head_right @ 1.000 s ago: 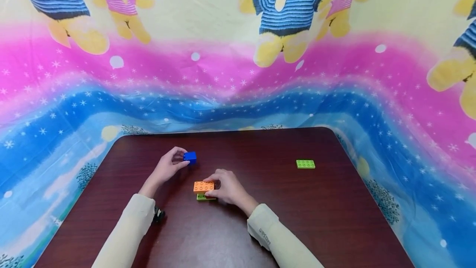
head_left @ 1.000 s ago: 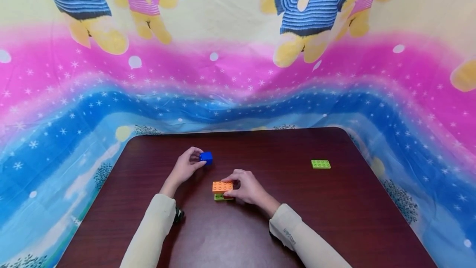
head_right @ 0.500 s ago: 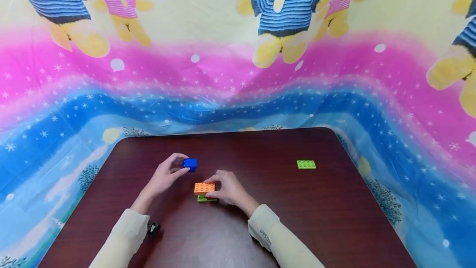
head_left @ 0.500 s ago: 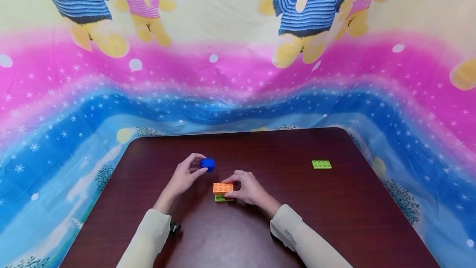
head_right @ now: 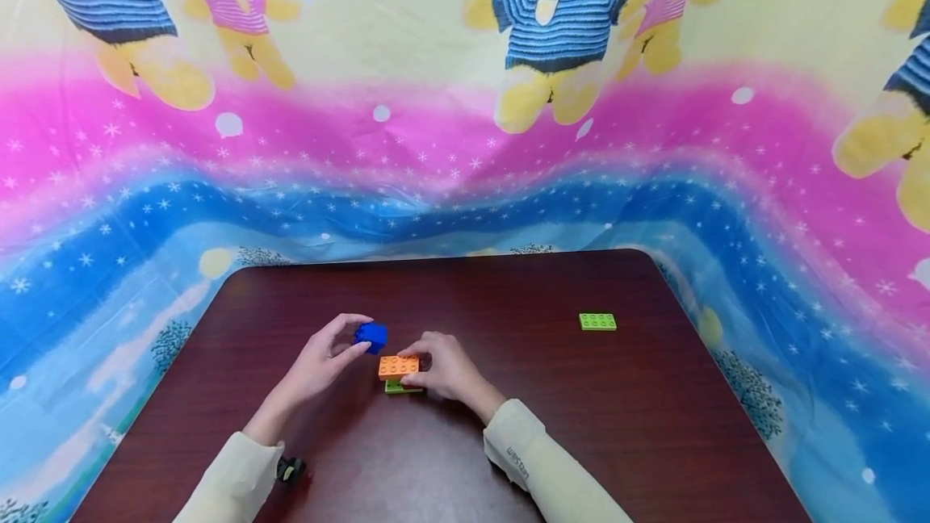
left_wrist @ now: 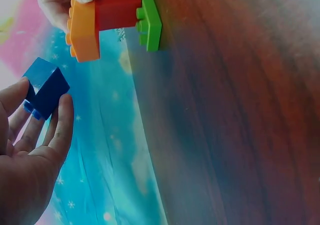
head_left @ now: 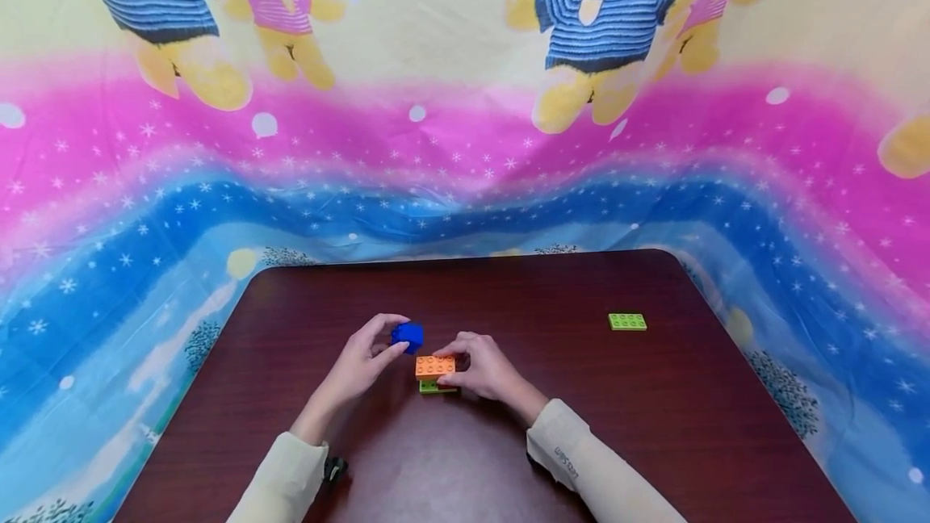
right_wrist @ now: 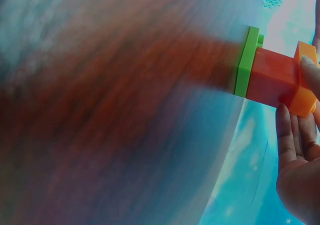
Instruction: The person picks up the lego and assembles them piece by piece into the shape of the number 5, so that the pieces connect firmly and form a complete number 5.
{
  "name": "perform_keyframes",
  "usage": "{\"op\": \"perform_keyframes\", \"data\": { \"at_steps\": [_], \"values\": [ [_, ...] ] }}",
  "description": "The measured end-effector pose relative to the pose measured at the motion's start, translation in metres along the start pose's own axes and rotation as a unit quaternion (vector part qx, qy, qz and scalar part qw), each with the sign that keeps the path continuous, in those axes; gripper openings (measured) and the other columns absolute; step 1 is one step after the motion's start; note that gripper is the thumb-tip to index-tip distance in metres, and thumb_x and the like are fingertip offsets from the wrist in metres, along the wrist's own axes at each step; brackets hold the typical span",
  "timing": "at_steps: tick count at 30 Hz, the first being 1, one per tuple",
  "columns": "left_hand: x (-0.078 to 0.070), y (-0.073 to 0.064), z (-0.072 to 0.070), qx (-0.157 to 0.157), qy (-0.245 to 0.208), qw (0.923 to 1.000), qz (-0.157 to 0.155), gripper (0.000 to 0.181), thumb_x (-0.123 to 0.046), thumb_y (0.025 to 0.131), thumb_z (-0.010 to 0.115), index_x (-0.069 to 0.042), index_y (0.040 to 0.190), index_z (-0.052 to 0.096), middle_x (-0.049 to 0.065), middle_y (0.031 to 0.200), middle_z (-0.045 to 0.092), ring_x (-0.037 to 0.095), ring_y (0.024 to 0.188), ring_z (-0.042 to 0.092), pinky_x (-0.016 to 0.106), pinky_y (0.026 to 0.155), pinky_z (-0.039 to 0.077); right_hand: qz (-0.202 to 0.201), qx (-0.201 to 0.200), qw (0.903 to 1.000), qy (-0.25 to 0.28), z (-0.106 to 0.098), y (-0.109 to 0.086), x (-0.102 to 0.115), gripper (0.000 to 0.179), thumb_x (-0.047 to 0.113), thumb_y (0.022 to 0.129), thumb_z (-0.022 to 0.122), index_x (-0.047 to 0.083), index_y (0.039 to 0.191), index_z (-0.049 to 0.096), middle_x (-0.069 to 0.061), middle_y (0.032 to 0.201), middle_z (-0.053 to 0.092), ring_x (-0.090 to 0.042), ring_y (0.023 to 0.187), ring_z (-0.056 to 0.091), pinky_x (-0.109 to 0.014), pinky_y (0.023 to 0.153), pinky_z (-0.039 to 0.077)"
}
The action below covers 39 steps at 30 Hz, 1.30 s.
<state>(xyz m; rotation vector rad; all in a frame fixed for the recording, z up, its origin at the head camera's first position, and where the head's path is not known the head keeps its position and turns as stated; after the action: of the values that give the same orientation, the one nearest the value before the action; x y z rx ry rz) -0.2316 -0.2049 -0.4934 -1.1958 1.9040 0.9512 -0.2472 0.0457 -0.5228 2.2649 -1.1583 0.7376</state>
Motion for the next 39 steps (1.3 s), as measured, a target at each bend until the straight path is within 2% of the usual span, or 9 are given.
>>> {"op": "perform_keyframes", "data": {
  "at_steps": [5, 13, 21, 33, 39],
  "values": [
    [-0.001, -0.004, 0.004, 0.008, 0.013, 0.9998, 0.013, 0.04, -0.022, 0.101, 0.069, -0.013, 0.139, 0.059, 0.007, 0.135, 0.063, 0.027, 0.121, 0.065, 0.043, 0.098, 0.058, 0.005, 0.001, 1.0, 0.007, 0.0, 0.0, 0.001, 0.038, 0.031, 0.082, 0.09, 0.024, 0.118, 0.079, 0.01, 0.095, 0.068, -0.017, 0.085, 0.06, -0.023, 0.072, 0.05],
    [-0.002, -0.01, 0.009, 0.019, 0.024, 0.9994, 0.015, 0.038, -0.023, 0.1, 0.07, -0.024, 0.137, 0.062, 0.003, 0.131, 0.064, 0.023, 0.116, 0.067, 0.039, 0.097, 0.058, 0.004, 0.002, 1.0, 0.007, 0.0, 0.0, 0.001, 0.039, 0.031, 0.082, 0.09, 0.024, 0.119, 0.08, 0.01, 0.094, 0.067, -0.012, 0.082, 0.057, -0.023, 0.07, 0.049],
    [-0.002, -0.01, 0.016, 0.032, 0.035, 0.9985, 0.028, 0.038, -0.024, 0.1, 0.071, -0.027, 0.137, 0.063, -0.001, 0.128, 0.065, 0.016, 0.111, 0.068, 0.031, 0.095, 0.058, 0.005, 0.002, 1.0, 0.007, 0.0, 0.0, 0.0, 0.039, 0.031, 0.082, 0.09, 0.023, 0.119, 0.079, 0.01, 0.093, 0.066, -0.017, 0.083, 0.059, -0.023, 0.07, 0.049],
    [-0.004, -0.009, 0.02, 0.032, 0.048, 0.9979, 0.029, 0.042, -0.025, 0.097, 0.074, -0.022, 0.137, 0.062, 0.001, 0.132, 0.067, 0.022, 0.111, 0.068, 0.035, 0.096, 0.058, -0.001, -0.003, 1.0, 0.004, 0.001, 0.001, -0.001, 0.038, 0.029, 0.082, 0.09, 0.023, 0.118, 0.08, 0.01, 0.094, 0.066, -0.011, 0.082, 0.056, -0.022, 0.071, 0.05],
    [-0.004, -0.009, 0.022, 0.027, 0.043, 0.9982, 0.031, 0.042, -0.024, 0.095, 0.077, -0.012, 0.134, 0.064, 0.001, 0.125, 0.069, 0.018, 0.107, 0.068, 0.038, 0.094, 0.059, -0.008, -0.004, 1.0, 0.004, 0.001, 0.001, -0.001, 0.038, 0.029, 0.082, 0.09, 0.022, 0.117, 0.08, 0.009, 0.094, 0.066, -0.008, 0.081, 0.055, -0.021, 0.07, 0.051]
  ]
}}
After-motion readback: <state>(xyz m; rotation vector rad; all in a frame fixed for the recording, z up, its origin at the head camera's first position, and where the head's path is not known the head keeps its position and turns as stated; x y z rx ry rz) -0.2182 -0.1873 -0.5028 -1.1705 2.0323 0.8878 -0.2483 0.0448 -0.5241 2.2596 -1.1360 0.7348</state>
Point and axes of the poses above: each hand's wrist, its own y-axis towards the middle knuckle, its own z-axis out of the palm, x = y × z, the point moved 1 cm from there along y, towards the middle knuckle
